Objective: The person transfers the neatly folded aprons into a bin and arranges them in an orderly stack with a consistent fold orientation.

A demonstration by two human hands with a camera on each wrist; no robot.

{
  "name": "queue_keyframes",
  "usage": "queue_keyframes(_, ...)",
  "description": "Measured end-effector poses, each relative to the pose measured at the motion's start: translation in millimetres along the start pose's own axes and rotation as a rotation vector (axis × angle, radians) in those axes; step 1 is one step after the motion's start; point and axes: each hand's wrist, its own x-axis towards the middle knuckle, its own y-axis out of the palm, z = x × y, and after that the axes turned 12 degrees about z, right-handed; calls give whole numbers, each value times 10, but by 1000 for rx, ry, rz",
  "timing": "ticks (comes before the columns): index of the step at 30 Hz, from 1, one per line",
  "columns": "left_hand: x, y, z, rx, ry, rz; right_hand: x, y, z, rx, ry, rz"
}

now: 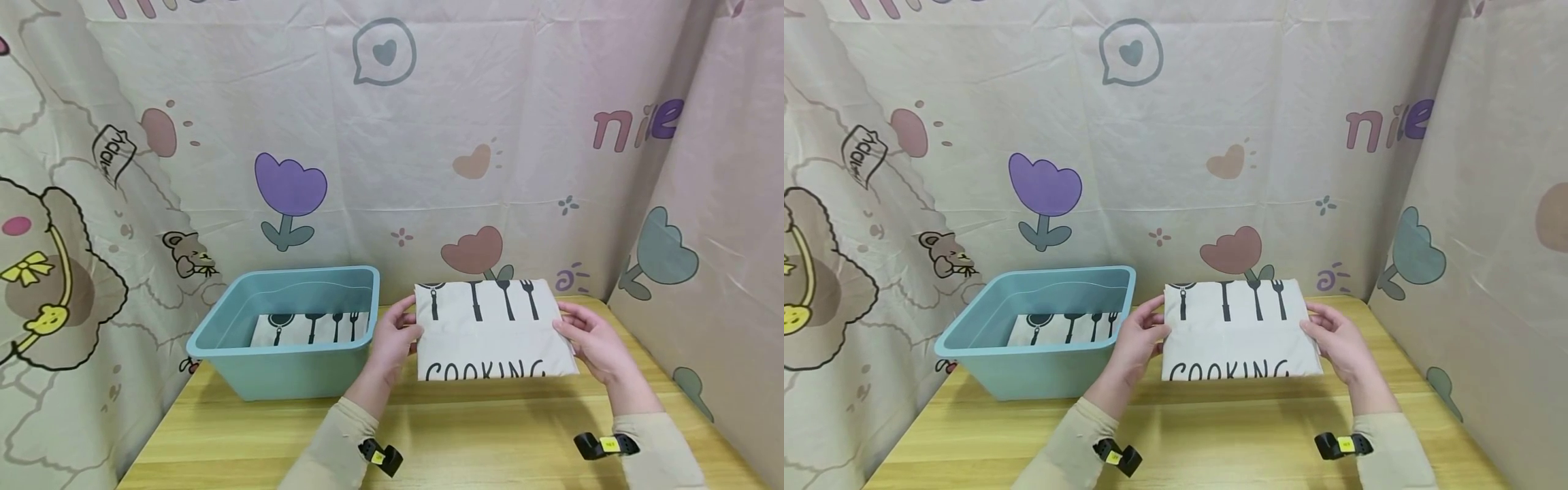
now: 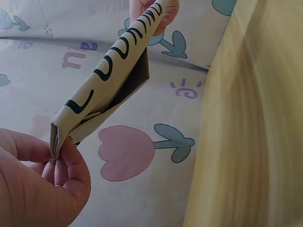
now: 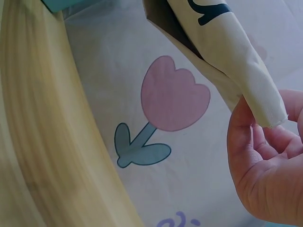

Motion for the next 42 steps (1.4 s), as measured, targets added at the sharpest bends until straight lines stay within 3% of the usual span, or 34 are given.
queue_keyframes(11, -44, -107, -199, 29, 40, -1, 53, 133, 123, -8, -45, -18)
queue_keyframes(23, -171, -353, -403, 64, 52, -32, 171, 405, 223, -4, -81, -8)
queue_keyframes(31, -200, -566, -438, 78, 58, -63, 253, 611, 251, -43, -53, -1)
queue_keyframes(42, -259, -785, -461, 106, 75, -94, 343, 844, 214, -3, -41, 15)
